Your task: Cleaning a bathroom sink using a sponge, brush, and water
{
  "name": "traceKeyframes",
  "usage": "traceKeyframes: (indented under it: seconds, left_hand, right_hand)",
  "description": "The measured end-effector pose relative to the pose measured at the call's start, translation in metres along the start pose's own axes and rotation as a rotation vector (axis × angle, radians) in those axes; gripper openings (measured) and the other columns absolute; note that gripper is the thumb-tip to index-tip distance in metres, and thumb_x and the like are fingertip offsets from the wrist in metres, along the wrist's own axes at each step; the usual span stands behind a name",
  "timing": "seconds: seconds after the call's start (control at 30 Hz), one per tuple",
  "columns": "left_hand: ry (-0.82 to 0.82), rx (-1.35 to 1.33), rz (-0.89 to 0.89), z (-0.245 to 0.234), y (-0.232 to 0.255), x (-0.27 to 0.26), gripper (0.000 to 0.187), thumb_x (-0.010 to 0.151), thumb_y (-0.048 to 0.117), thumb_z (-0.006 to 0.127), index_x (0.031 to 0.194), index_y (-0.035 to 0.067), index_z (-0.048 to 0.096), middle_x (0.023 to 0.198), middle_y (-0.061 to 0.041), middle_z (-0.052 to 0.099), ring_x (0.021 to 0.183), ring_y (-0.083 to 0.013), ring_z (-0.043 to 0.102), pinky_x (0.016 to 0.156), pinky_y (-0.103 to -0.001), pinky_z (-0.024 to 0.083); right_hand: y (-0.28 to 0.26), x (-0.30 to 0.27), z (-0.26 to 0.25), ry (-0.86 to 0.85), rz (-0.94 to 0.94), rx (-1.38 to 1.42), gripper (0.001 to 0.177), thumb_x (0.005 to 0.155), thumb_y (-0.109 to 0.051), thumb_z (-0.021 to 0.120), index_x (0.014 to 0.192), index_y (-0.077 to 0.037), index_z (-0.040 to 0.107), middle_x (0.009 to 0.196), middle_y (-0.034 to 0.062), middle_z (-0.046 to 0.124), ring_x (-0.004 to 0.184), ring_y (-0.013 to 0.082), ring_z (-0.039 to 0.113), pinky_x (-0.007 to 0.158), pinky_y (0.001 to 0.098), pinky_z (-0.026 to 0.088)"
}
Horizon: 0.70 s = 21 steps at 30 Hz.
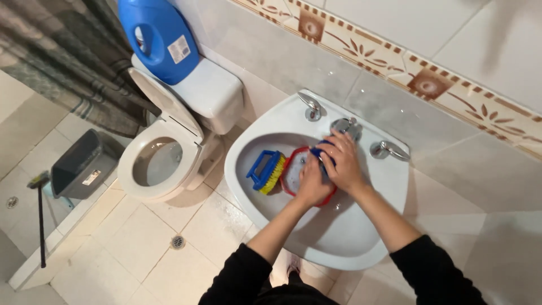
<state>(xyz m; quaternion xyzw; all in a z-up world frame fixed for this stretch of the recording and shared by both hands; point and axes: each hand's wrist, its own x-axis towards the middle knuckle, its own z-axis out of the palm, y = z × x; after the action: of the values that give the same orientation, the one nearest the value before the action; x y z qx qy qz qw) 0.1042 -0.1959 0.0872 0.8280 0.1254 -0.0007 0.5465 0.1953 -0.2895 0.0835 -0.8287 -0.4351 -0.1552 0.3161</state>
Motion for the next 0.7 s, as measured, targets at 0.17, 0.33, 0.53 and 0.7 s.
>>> traceKeyframes:
  seconds: [0.17, 0.33, 0.53, 0.7]
  left_hand:
    - [0.001, 0.019, -0.013, 0.011, -0.030, 0.010, 0.103, 0.063, 0.015, 0.065, 0.147, -0.008, 0.009, 0.153, -0.031, 0.013, 0.142, -0.0408, 0.016, 0.108, -0.063, 0.016]
    - [-0.010, 0.116, -0.028, 0.015, -0.048, 0.019, 0.093, 0.068, 0.031, 0.065, 0.145, -0.001, 0.026, 0.148, -0.023, 0.031, 0.141, -0.0318, 0.026, 0.112, -0.058, 0.014]
    - [-0.096, 0.068, -0.028, 0.005, -0.043, 0.013, 0.100, 0.064, 0.020, 0.064, 0.148, -0.002, 0.014, 0.155, -0.025, 0.014, 0.143, -0.0416, 0.013, 0.109, -0.065, 0.013]
    - [-0.143, 0.071, -0.108, 0.011, -0.043, 0.013, 0.108, 0.062, 0.021, 0.066, 0.150, 0.003, 0.006, 0.155, -0.027, 0.004, 0.144, -0.0429, 0.004, 0.108, -0.066, 0.015]
  right_hand:
    - [0.070, 0.029, 0.028, 0.050, -0.019, -0.006, 0.010, 0.088, -0.020, 0.065, 0.082, -0.012, 0.067, 0.093, 0.0062, 0.065, 0.099, 0.0279, 0.061, 0.091, 0.0389, 0.045]
    - [0.026, 0.021, 0.022, 0.064, -0.139, 0.033, 0.014, 0.085, -0.027, 0.066, 0.080, -0.015, 0.068, 0.088, 0.0036, 0.067, 0.095, 0.0247, 0.063, 0.090, 0.0398, 0.046]
    - [0.070, 0.030, 0.032, 0.099, -0.090, 0.023, 0.012, 0.091, -0.022, 0.064, 0.084, -0.012, 0.067, 0.087, 0.0057, 0.065, 0.089, 0.0286, 0.062, 0.088, 0.0403, 0.046]
    - [0.051, 0.015, 0.024, 0.113, -0.053, 0.139, 0.016, 0.089, -0.017, 0.065, 0.081, -0.004, 0.064, 0.084, 0.0183, 0.060, 0.088, 0.0397, 0.057, 0.087, 0.0478, 0.043]
